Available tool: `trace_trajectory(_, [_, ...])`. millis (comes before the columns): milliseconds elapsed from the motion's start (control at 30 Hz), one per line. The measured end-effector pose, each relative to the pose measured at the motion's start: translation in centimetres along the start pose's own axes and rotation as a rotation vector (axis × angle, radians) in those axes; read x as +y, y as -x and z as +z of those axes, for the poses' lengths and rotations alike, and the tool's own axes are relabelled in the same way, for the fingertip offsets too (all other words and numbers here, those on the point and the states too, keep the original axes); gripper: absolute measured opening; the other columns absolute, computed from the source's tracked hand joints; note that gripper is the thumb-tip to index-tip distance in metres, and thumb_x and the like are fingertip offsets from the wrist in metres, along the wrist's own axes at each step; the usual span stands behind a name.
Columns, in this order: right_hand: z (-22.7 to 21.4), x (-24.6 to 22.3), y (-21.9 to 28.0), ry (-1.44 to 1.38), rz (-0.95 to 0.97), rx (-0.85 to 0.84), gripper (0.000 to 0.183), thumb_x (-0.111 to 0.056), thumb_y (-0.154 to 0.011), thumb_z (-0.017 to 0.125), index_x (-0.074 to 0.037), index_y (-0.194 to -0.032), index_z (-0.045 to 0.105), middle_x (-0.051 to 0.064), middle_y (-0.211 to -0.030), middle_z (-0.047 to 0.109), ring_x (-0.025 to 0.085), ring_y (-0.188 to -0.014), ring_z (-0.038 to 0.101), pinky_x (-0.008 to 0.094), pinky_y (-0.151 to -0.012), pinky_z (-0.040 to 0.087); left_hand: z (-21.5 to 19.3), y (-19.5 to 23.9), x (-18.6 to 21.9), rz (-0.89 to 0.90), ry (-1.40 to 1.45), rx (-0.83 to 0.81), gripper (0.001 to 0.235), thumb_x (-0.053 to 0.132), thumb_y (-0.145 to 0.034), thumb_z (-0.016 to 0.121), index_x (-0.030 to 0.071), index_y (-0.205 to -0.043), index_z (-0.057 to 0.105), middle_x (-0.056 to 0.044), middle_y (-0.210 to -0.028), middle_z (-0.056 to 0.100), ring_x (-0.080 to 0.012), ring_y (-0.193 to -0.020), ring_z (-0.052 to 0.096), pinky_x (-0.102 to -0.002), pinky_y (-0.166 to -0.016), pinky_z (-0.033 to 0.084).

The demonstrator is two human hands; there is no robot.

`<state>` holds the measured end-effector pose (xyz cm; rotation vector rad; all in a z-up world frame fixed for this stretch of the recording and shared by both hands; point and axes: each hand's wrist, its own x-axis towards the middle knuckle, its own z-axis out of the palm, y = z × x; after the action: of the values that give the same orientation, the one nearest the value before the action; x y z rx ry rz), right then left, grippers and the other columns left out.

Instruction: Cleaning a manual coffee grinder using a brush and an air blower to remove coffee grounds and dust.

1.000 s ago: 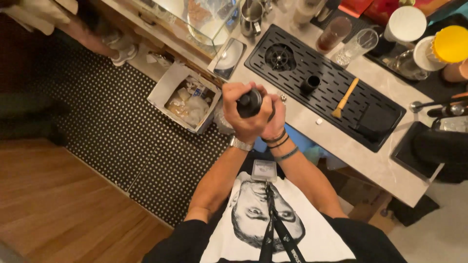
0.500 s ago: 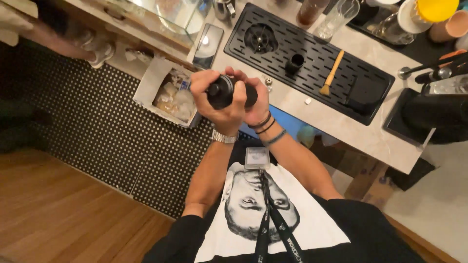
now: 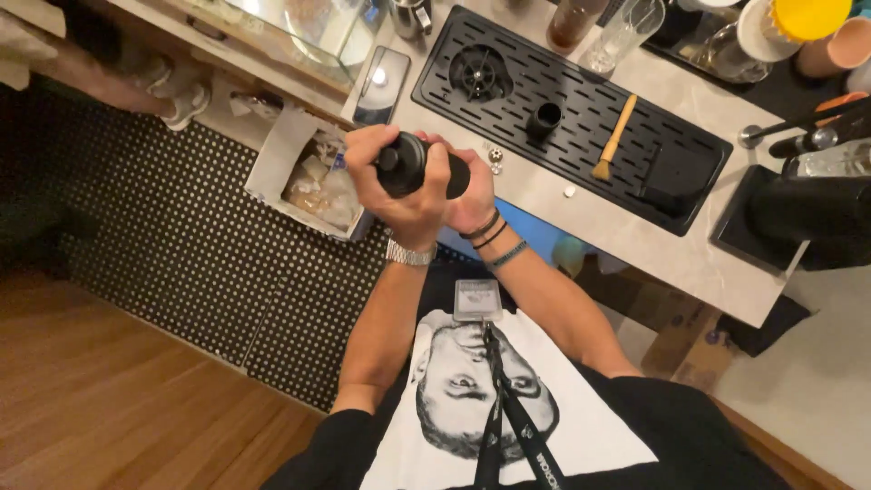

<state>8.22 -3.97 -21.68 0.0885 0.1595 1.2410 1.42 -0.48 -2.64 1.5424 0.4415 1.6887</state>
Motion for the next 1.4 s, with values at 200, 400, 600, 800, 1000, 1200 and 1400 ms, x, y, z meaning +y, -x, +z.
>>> trace_trajectory(200, [1.1,0.1,-0.1,0.140,-0.080,0.023,0.054,-0.022,-0.097,0.035,0.000,-0.136,0.065,0.020,-0.146,0.060,0.038,-0.141,0.052,0.056,-0.125,0.034,-0.1,0.1,-0.2,0.092,-0.067,0.019,0.044,0.002,-0.071,0.083,-0.003,-0.108,0.059,-0.016,-0.098,0.055,-0.0246,-0.090,0.056,-0.034,-0.086,0.046])
trace_trajectory(400, [-0.8,1.2,-0.8,0.163,0.027,0.134,0.048,-0.031,-0.097,0.043,-0.010,-0.132,0.069,0.019,-0.135,0.067,0.033,-0.128,0.063,0.053,-0.119,0.042,-1.1,2.6,-3.1,-0.122,-0.100,0.036,0.035,0.002,-0.081,0.081,0.002,-0.108,0.060,-0.010,-0.096,0.059,-0.0207,-0.091,0.061,-0.033,-0.088,0.044])
trace_trajectory(600, [0.6,-0.5,-0.4,0.030,-0.026,0.124,0.047,-0.024,-0.096,0.045,0.000,-0.130,0.067,0.025,-0.139,0.063,0.041,-0.137,0.057,0.058,-0.119,0.044,-2.0,-1.5,-3.0,-0.894,0.282,0.540,0.033,0.030,-0.080,0.077,0.013,-0.105,0.064,-0.013,-0.083,0.059,-0.0242,-0.062,0.065,-0.034,-0.056,0.062])
trace_trajectory(800, [4.8,-2.7,1.1,0.725,-0.200,0.360,0.030,-0.017,-0.104,0.059,-0.004,-0.130,0.065,0.009,-0.077,0.075,0.010,-0.053,0.063,0.026,-0.058,0.065,-2.8,-1.7,-4.8,-1.411,0.782,0.754,0.030,0.023,-0.071,0.078,0.002,-0.069,0.056,-0.012,-0.060,0.058,-0.0276,-0.049,0.062,-0.034,-0.047,0.055])
trace_trajectory(1000, [-0.6,-5.1,5.4,2.113,-0.451,0.378,0.027,-0.043,-0.101,0.067,-0.020,-0.087,0.066,0.003,-0.056,0.060,0.023,-0.060,0.062,0.033,-0.063,0.052,-3.7,1.2,-6.3,-1.564,1.019,0.589,0.030,0.031,-0.078,0.073,0.008,-0.082,0.055,-0.010,-0.062,0.055,-0.0261,-0.055,0.062,-0.042,-0.055,0.053])
trace_trajectory(1200, [-8.4,-6.0,9.1,2.850,0.144,-0.031,0.051,-0.035,-0.091,0.070,-0.019,-0.139,0.062,0.012,-0.165,0.034,0.041,-0.148,0.033,0.058,-0.119,0.029,-3.8,3.9,-7.1,-1.696,1.080,0.592,0.031,0.032,-0.079,0.073,0.013,-0.093,0.053,-0.006,-0.073,0.057,-0.0203,-0.068,0.067,-0.036,-0.063,0.057])
trace_trajectory(1400, [2.0,-5.1,4.8,1.328,0.000,0.511,0.033,-0.033,-0.105,0.057,-0.009,-0.123,0.070,0.009,-0.106,0.074,0.018,-0.092,0.074,0.031,-0.078,0.062,-4.5,6.6,-7.1,-1.881,1.206,0.406,0.036,0.033,-0.079,0.076,0.012,-0.101,0.058,-0.005,-0.079,0.054,-0.0189,-0.071,0.061,-0.034,-0.073,0.055])
